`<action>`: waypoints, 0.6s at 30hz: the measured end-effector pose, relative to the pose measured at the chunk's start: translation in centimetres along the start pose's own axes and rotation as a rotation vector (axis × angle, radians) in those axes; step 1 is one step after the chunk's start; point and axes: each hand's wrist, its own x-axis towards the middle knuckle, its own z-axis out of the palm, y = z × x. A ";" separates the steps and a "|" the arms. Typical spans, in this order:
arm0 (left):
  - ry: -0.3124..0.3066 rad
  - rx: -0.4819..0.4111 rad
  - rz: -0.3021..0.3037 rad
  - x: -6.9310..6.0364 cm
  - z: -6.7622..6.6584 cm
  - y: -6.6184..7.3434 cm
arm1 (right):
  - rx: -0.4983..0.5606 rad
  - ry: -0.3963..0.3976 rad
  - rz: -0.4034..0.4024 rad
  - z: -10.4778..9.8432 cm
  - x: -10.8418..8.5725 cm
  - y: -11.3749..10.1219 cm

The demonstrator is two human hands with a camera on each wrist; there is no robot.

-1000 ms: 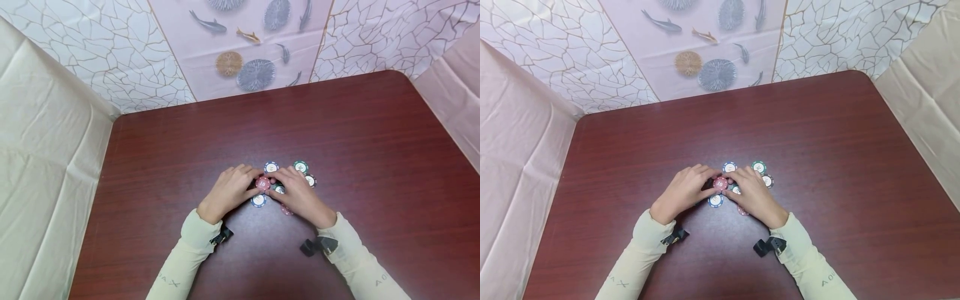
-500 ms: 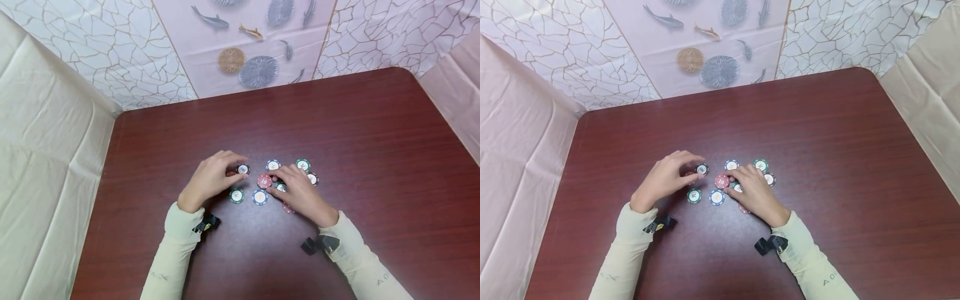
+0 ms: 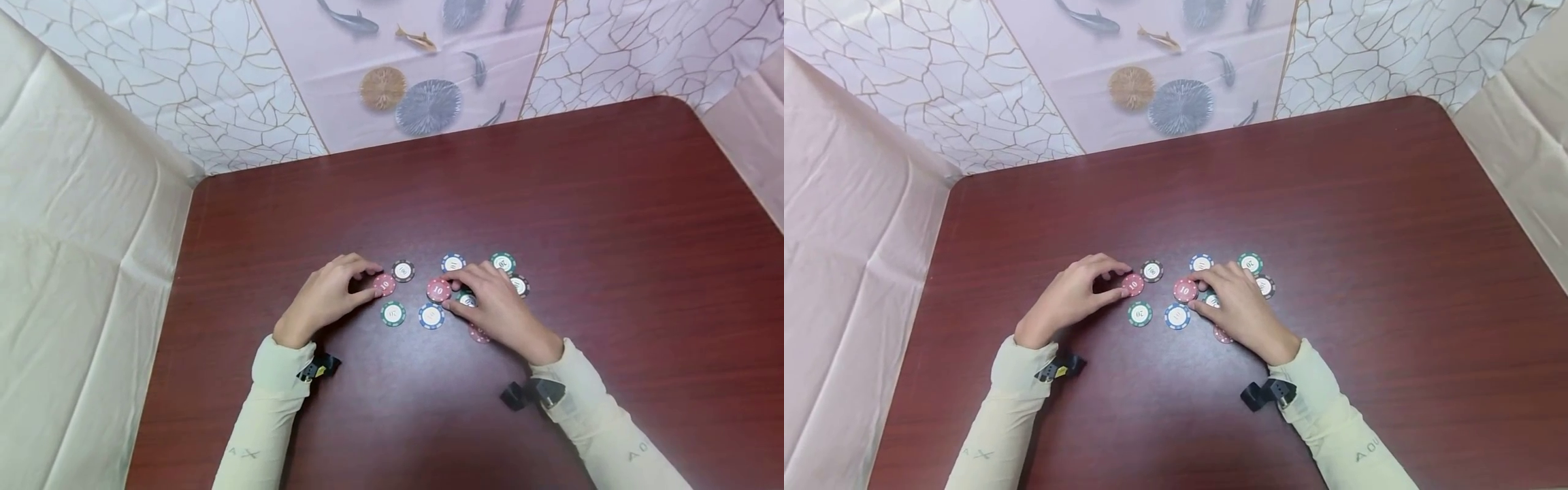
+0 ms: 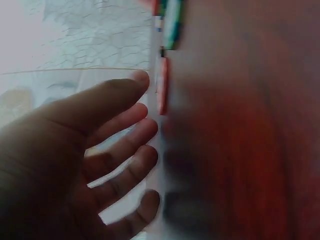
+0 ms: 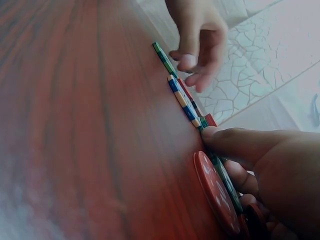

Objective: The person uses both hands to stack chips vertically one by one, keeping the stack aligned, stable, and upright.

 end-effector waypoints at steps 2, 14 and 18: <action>-0.003 0.023 0.003 0.0 0.2 -0.1 | -0.002 -0.004 0.000 -0.2 0.0 0.0; 0.039 -0.016 0.014 -0.3 1.1 -0.1 | -0.001 -0.012 0.012 -0.2 0.0 -0.1; 0.057 -0.055 -0.003 -0.2 1.2 0.0 | -0.003 -0.007 0.002 -0.3 0.2 0.1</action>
